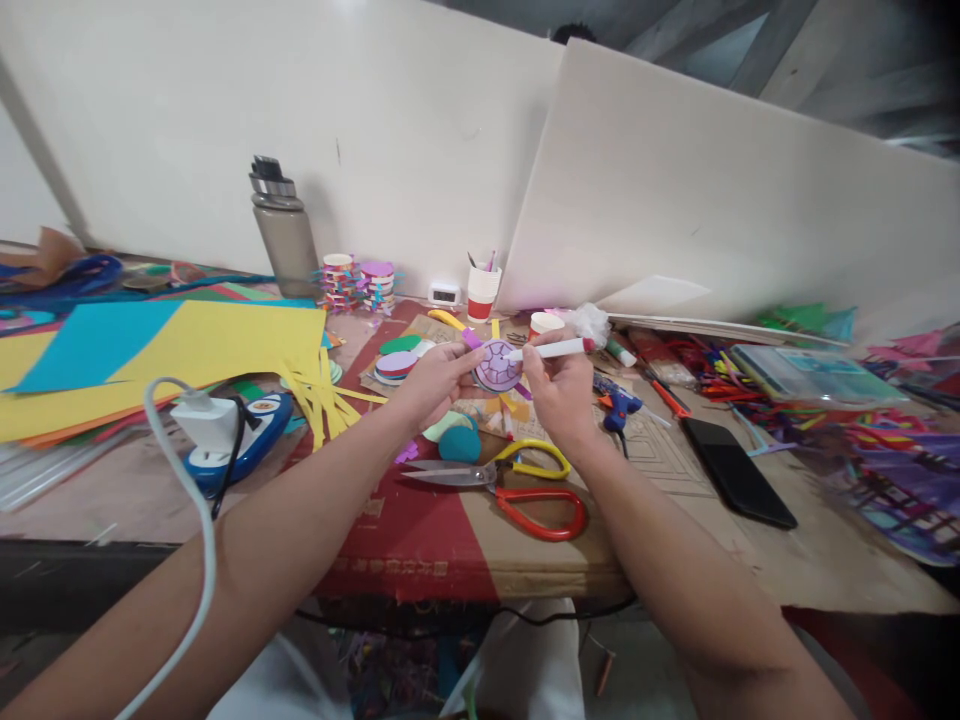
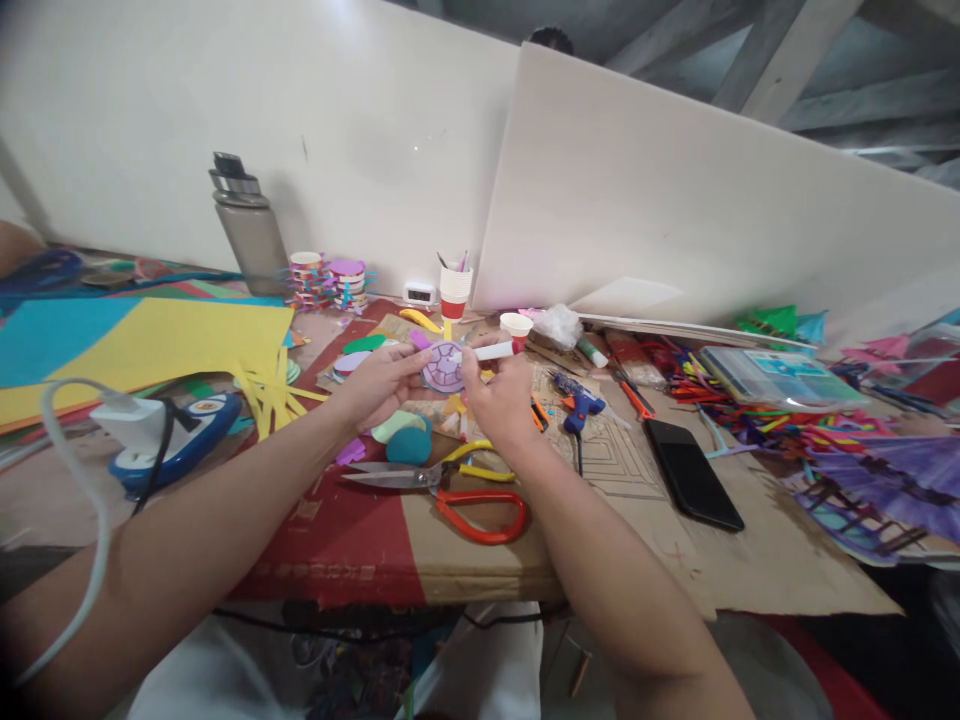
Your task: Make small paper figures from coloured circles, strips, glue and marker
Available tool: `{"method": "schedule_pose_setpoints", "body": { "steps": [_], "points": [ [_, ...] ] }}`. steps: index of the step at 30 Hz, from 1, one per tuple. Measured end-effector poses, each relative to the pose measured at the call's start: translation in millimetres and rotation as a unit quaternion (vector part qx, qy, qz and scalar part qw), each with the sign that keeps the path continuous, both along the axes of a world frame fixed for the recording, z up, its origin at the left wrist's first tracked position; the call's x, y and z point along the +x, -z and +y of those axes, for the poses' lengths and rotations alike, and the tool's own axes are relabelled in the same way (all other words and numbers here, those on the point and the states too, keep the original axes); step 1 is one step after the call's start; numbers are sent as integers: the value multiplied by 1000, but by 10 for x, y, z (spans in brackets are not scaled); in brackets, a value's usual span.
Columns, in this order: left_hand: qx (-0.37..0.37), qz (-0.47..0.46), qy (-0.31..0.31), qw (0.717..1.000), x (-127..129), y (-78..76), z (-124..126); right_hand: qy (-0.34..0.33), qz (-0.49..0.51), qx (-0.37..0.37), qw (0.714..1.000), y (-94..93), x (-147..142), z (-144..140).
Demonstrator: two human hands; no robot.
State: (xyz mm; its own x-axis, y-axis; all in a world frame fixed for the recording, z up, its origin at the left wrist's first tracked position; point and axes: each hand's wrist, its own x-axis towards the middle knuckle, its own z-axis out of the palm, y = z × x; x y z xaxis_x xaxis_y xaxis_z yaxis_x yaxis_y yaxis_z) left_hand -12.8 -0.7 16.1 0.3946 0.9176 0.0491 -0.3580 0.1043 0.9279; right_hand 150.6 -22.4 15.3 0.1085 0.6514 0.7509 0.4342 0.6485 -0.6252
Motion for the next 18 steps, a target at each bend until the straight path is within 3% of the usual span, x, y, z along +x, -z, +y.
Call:
{"method": "schedule_pose_setpoints", "body": {
  "steps": [18],
  "points": [
    [-3, -7, 16, 1000, 16, -6, -22, 22, -51, 15, 998, -25, -20, -5]
  ]
}}
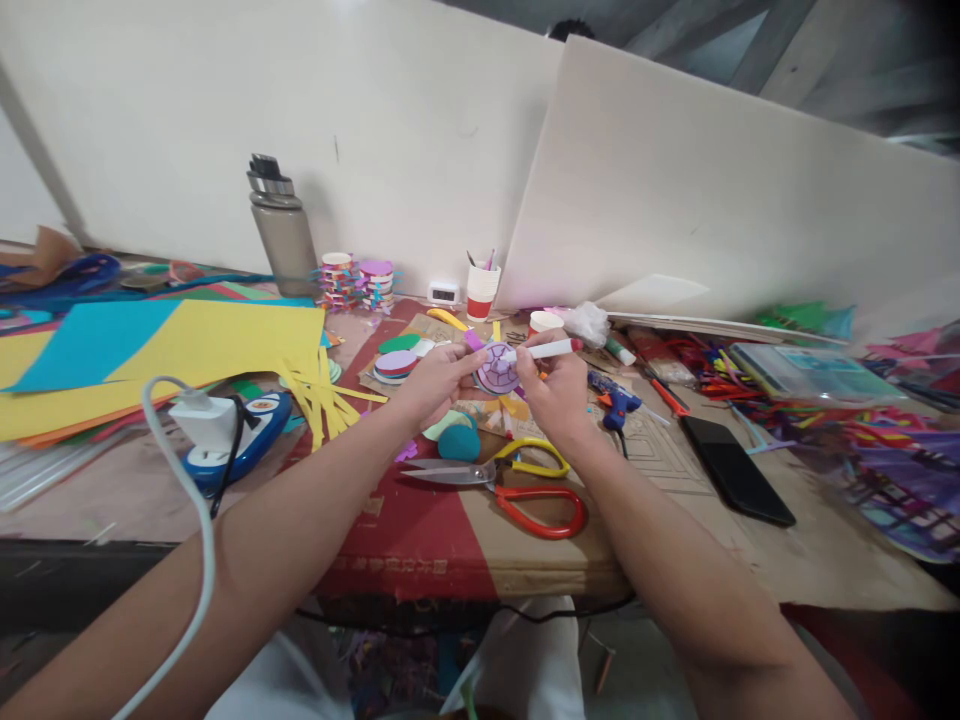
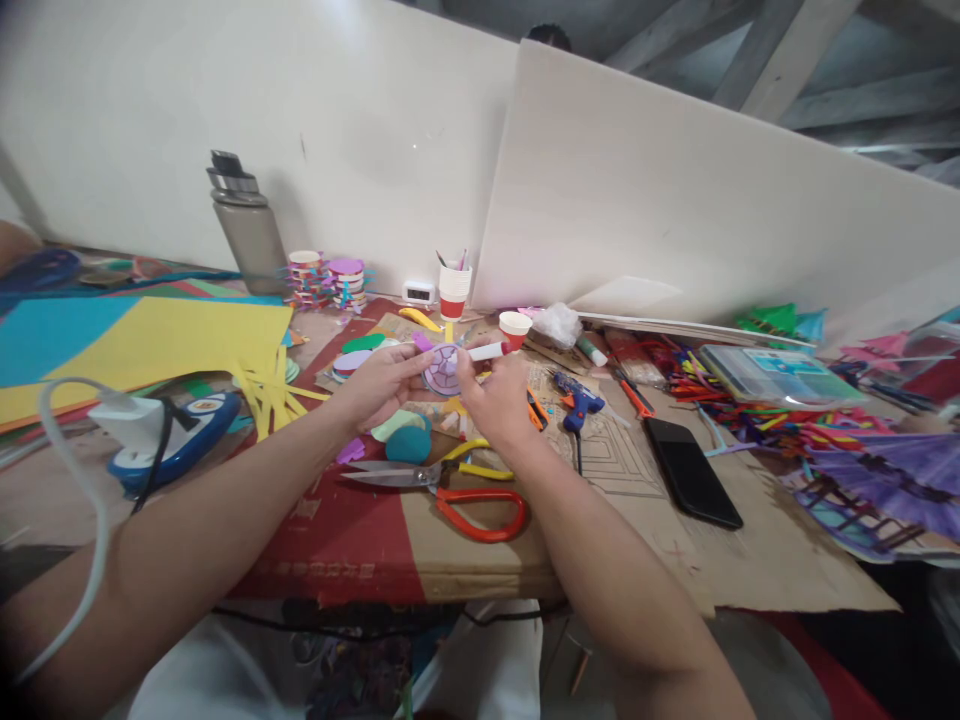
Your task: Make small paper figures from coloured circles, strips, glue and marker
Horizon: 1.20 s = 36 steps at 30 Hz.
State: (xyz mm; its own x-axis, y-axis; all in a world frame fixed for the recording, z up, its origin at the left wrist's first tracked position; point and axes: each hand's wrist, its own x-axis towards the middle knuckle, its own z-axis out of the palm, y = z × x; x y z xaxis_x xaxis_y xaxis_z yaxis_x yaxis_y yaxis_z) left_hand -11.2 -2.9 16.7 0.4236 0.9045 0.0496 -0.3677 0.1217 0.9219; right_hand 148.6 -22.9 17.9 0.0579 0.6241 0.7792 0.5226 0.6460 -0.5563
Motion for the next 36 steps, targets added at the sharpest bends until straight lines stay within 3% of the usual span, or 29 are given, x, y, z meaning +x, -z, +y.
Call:
{"method": "schedule_pose_setpoints", "body": {
  "steps": [36],
  "points": [
    [3, 8, 6, 1000, -5, 11, 11, -3, -15, -1, 1000, 29, 21, 19]
  ]
}}
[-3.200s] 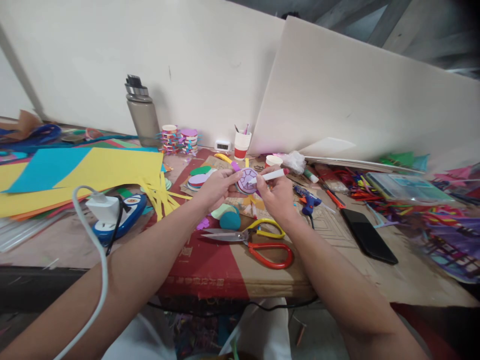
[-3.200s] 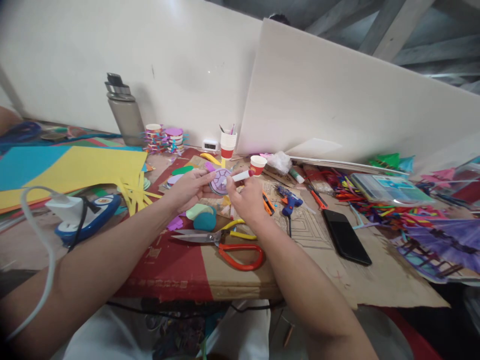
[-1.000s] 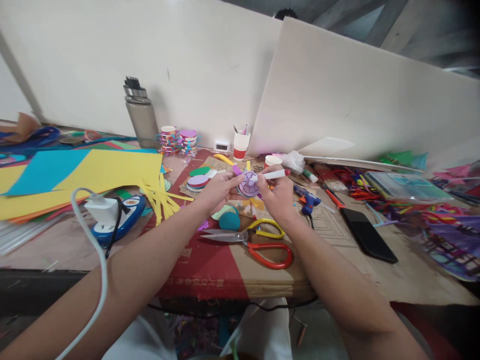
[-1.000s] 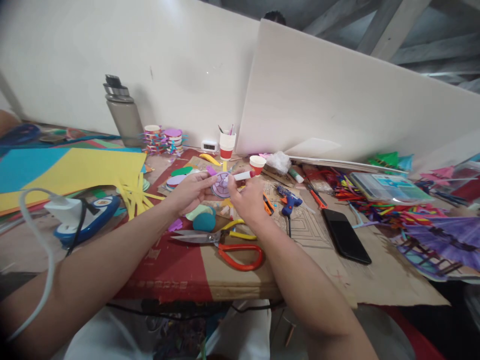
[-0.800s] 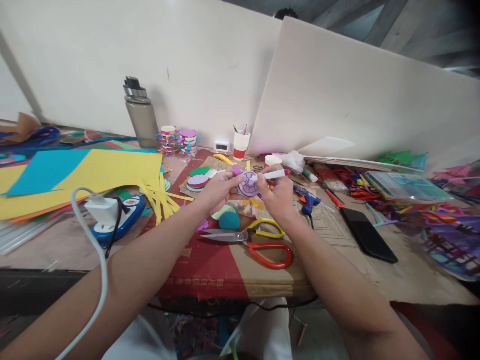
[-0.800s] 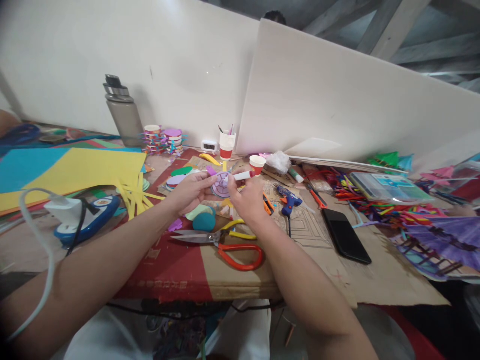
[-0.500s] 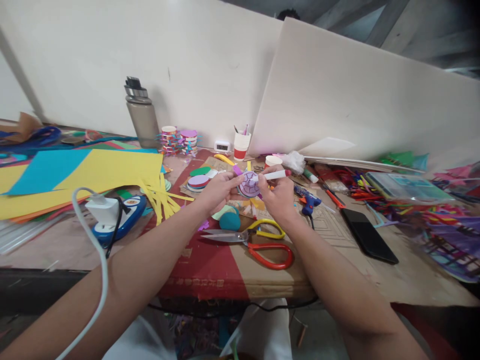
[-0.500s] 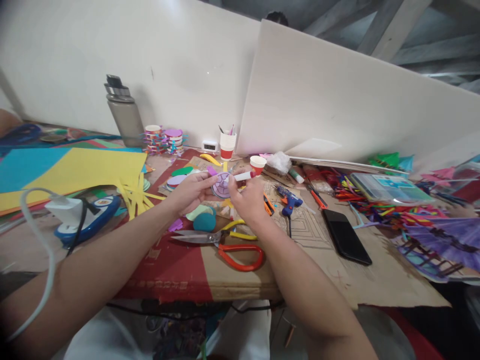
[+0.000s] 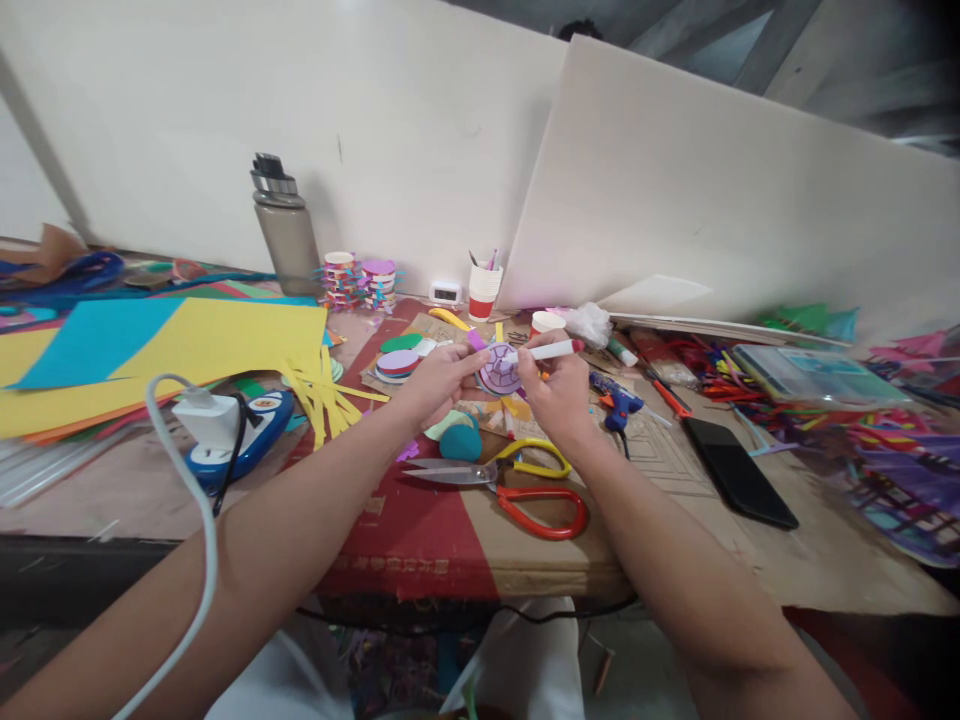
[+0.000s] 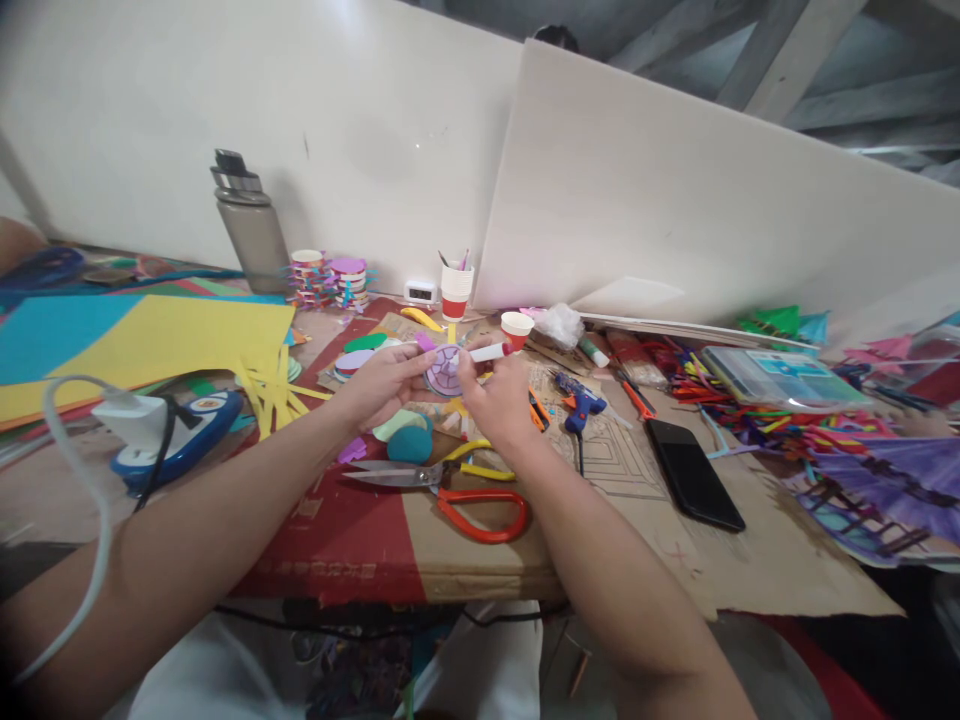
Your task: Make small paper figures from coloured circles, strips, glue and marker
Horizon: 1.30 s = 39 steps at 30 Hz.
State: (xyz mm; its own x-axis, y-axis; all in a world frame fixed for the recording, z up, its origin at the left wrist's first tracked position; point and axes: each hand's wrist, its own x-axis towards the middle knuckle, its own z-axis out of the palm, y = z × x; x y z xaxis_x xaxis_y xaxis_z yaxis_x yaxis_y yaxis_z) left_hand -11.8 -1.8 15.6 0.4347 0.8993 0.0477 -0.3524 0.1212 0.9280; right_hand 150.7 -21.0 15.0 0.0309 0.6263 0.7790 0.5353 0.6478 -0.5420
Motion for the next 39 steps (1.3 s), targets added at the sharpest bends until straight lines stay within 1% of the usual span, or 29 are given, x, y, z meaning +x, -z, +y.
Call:
{"method": "schedule_pose_setpoints", "body": {
  "steps": [3, 7, 10, 13, 16, 19, 21, 23, 26, 30, 33, 36, 39],
  "points": [
    [1, -8, 4, 1000, -4, -20, -7, -1, 8, -4, 1000, -4, -3, -2],
    [-2, -20, -19, 1000, -16, -50, -8, 1, 23, -11, 1000, -6, -8, 2],
    [-20, -26, -32, 999, -26, -62, 4, -7, 47, -14, 999, -14, -18, -2],
    [-38, -30, -46, 998, -40, -59, 32, -44, 119, -20, 992, -32, -27, -7],
    [-50, -52, -71, 995, -52, -44, 63, -72, 209, -27, 975, -48, -27, 8],
    [-64, -67, -80, 993, -57, -28, 79, -112, 257, -42, 959, -37, -24, 42],
    [-69, -68, -81, 992, -58, -20, 81, -143, 260, -57, 953, -20, -29, 59],
    [-75, -67, -88, 991, -58, -13, 82, -156, 256, -70, 952, -6, -39, 63],
    [-84, -64, -88, 991, -54, -1, 80, -148, 255, -81, 952, 1, -53, 55],
    [-87, -69, -56, 992, -37, 9, 59, -134, 251, -85, 955, -7, -58, 49],
    [-92, -77, -58, 991, -19, 6, 39, -130, 239, -81, 959, -8, -66, 43],
    [-81, -84, -62, 991, -4, 5, 32, -124, 212, -72, 967, 8, -73, 35],
    [-67, -92, -52, 992, 2, 17, 44, -108, 170, -61, 978, 34, -67, 30]
  ]
}}
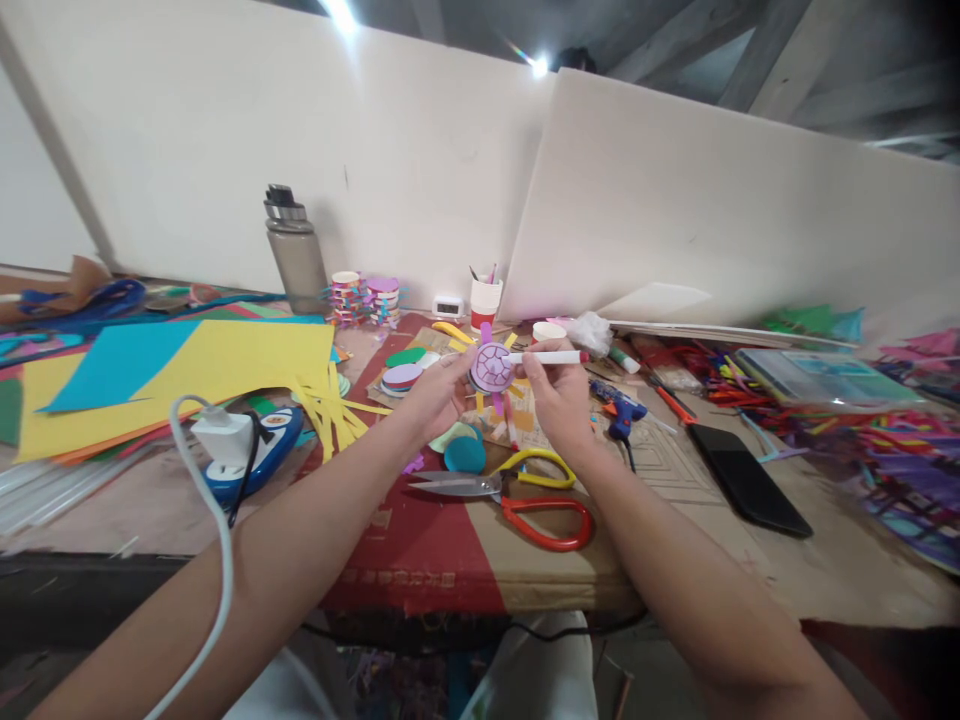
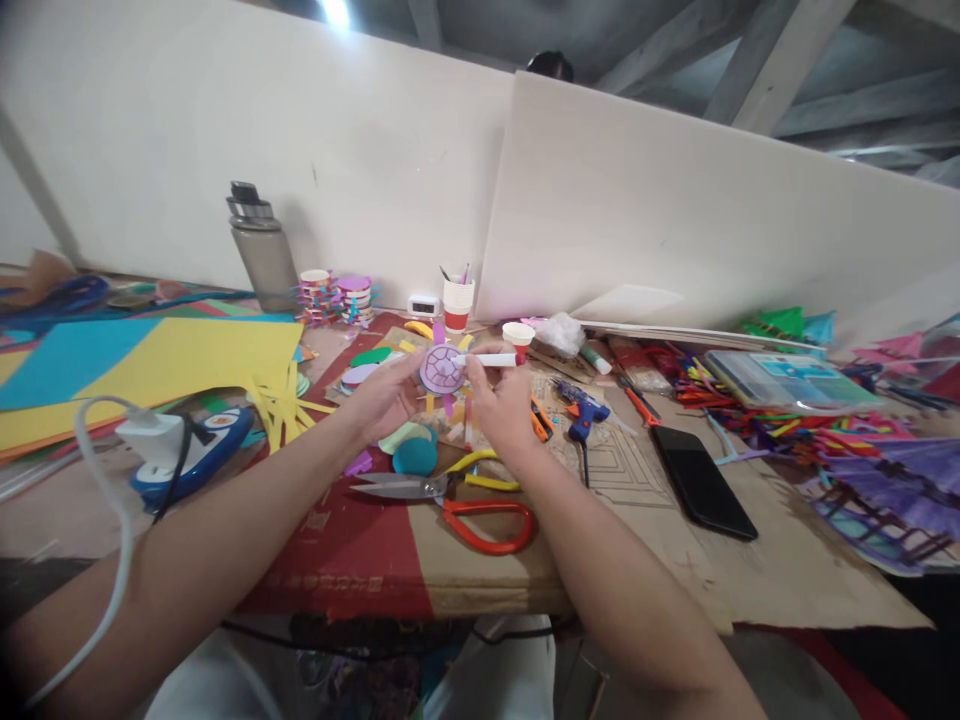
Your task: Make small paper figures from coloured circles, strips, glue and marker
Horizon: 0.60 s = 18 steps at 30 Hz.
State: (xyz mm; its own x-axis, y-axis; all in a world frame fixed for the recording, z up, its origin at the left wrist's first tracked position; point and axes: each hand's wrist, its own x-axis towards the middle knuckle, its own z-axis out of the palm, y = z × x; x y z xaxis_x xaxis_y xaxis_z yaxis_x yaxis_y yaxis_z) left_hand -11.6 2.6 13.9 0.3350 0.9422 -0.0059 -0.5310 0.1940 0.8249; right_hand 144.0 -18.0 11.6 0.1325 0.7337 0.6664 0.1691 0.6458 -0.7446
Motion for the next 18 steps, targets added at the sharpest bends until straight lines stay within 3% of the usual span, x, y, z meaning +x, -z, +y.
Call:
{"method": "schedule_pose_setpoints", "body": {
  "steps": [10, 18],
  "points": [
    [-4, 3, -8, 1000, 8, 1, -7, 40, -98, 37, 994, 39, 30, 1],
    [-5, 6, -4, 1000, 6, 9, -10, 50, -114, 41, 991, 53, 32, 5]
  ]
}}
